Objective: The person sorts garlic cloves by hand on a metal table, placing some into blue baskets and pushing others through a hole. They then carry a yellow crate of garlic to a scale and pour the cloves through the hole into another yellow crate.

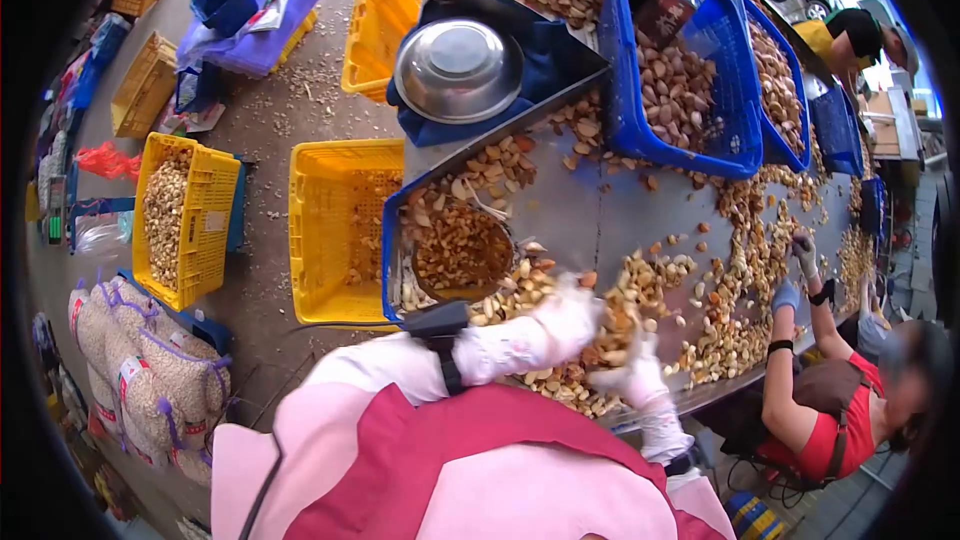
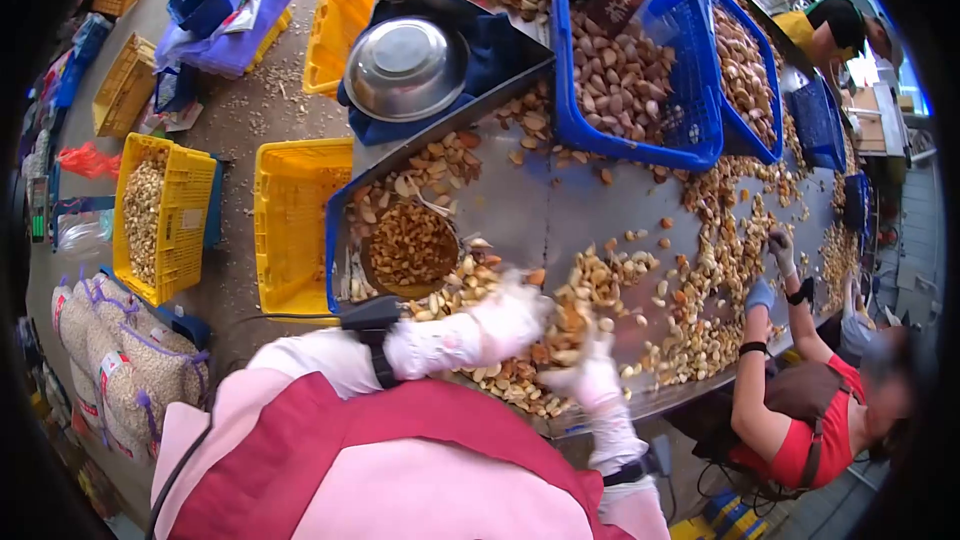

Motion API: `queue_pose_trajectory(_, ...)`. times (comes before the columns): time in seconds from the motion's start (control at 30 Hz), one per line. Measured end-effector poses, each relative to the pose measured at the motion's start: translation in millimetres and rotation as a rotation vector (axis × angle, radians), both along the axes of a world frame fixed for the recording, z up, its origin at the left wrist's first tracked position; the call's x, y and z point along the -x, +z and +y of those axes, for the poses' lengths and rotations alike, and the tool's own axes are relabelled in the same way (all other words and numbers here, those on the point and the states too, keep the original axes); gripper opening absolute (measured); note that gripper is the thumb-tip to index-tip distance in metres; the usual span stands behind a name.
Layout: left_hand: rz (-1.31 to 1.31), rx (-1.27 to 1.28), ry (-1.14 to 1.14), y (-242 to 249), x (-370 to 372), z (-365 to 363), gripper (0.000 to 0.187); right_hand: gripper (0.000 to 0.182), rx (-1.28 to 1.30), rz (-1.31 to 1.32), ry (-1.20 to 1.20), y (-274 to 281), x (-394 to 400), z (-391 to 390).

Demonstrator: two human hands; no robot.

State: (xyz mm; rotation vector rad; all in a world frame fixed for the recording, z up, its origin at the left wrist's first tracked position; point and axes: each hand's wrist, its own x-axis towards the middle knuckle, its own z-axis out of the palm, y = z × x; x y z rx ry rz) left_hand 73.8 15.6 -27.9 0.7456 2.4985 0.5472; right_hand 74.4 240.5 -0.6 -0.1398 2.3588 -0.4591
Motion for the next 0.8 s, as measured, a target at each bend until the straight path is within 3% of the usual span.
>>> queue_pose_trajectory(0.03, 0.091, 0.008, -0.042, 14.5, -11.6, -25.6, 0.034, 0.121, -0.101, 0.109, 0.134, 0.8, -13.7, -23.3)
queue_pose_trajectory(0.13, 0.128, -0.338, -0.025, 15.5, -33.5, -83.2, 0.022, 0.106, -0.124, -0.019, 0.185, 10.4, -14.2, -76.8)
queue_pose_trajectory(0.17, -0.041, -0.532, 0.15, 15.0, -32.1, -101.4, 0.018, 0.102, -0.12, -0.044, 0.232, 10.4, -14.7, -86.0)
queue_pose_trajectory(0.2, 0.095, -0.656, 0.373, 0.2, -33.1, -115.7, 0.019, 0.098, -0.112, -0.046, 0.279, 17.7, -14.9, -99.1)
queue_pose_trajectory(0.27, 0.086, -0.528, 0.849, -14.1, -18.6, -137.8, 0.023, 0.094, -0.011, -0.1, 0.253, 17.9, -16.9, -116.6)
queue_pose_trajectory(0.33, 0.172, -0.562, 0.767, -26.2, 5.1, -137.4, 0.02, 0.089, 0.055, -0.101, 0.277, 5.7, -20.7, -137.8)
queue_pose_trajectory(0.4, 0.1, -0.126, 0.515, -30.4, 25.4, -119.8, 0.019, 0.087, 0.254, 0.029, 0.287, -13.4, -25.9, -161.5)
queue_pose_trajectory(0.47, 0.057, 0.115, 0.336, -9.3, 46.8, -111.9, 0.018, 0.078, 0.297, -0.02, 0.367, -11.1, -15.7, -181.9)
queue_pose_trajectory(0.53, 0.005, 0.247, 0.203, -8.9, 58.9, -105.3, 0.017, 0.065, 0.636, 0.101, 0.329, 2.0, -6.7, -177.2)
queue_pose_trajectory(0.6, 0.132, 0.132, 0.244, -3.7, 52.2, -106.4, 0.017, 0.05, 0.599, 0.079, 0.23, 4.8, 15.8, -147.8)
queue_pose_trajectory(0.7, 0.066, 0.017, 0.08, 14.6, 53.5, -106.2, 0.021, 0.03, 0.281, 0.623, 0.093, 8.7, 65.9, -80.4)
queue_pose_trajectory(0.73, 0.068, 0.014, 0.067, 14.4, 54.7, -102.3, 0.021, 0.042, 0.096, 0.743, 0.163, 8.7, 85.7, -46.6)
queue_pose_trajectory(0.8, 0.019, 0.078, 0.114, 12.1, 56.4, -94.5, 0.018, 0.058, -0.125, 0.953, 0.031, -17.0, 118.1, 24.4)
